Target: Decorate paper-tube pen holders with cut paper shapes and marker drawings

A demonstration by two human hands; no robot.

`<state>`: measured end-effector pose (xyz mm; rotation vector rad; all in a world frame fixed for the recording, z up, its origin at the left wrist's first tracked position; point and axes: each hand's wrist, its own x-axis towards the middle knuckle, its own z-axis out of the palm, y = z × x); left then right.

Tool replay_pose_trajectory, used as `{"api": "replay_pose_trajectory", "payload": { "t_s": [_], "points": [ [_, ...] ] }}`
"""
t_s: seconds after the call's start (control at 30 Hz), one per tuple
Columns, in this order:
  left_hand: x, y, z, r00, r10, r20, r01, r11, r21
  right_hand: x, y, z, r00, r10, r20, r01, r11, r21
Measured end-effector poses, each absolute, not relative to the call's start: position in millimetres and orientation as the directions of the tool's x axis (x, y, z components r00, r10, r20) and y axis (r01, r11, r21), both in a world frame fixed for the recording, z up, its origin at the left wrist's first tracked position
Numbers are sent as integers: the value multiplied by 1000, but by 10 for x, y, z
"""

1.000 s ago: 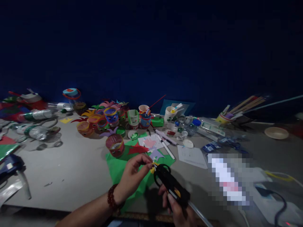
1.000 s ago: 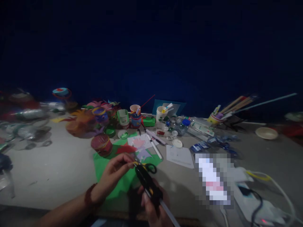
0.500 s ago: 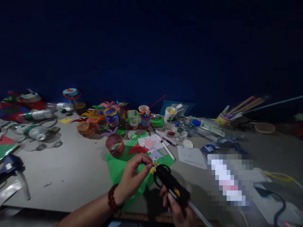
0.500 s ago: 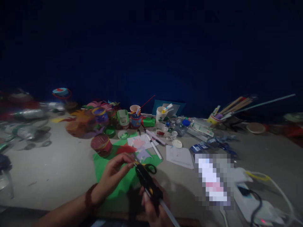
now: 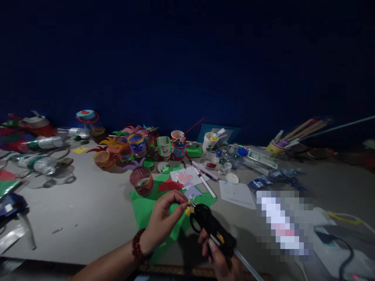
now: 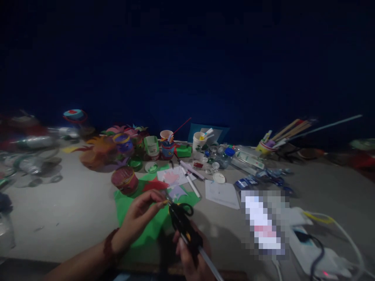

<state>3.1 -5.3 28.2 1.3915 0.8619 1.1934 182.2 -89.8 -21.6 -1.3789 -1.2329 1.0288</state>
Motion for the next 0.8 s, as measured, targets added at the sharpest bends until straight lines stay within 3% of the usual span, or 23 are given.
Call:
{"api": "replay_pose_trajectory", "payload": {
  "t_s": [0.5,0.8],
  "points": [
    [39,-52,288,235,966,109,-206,-60,977,1794,-907,-199,161,985,64,163,38,-986],
    [66,-52,314,247,968,36,-321,47,946,1766,-856,-170,208,938,279,354,194,-915]
  ]
}}
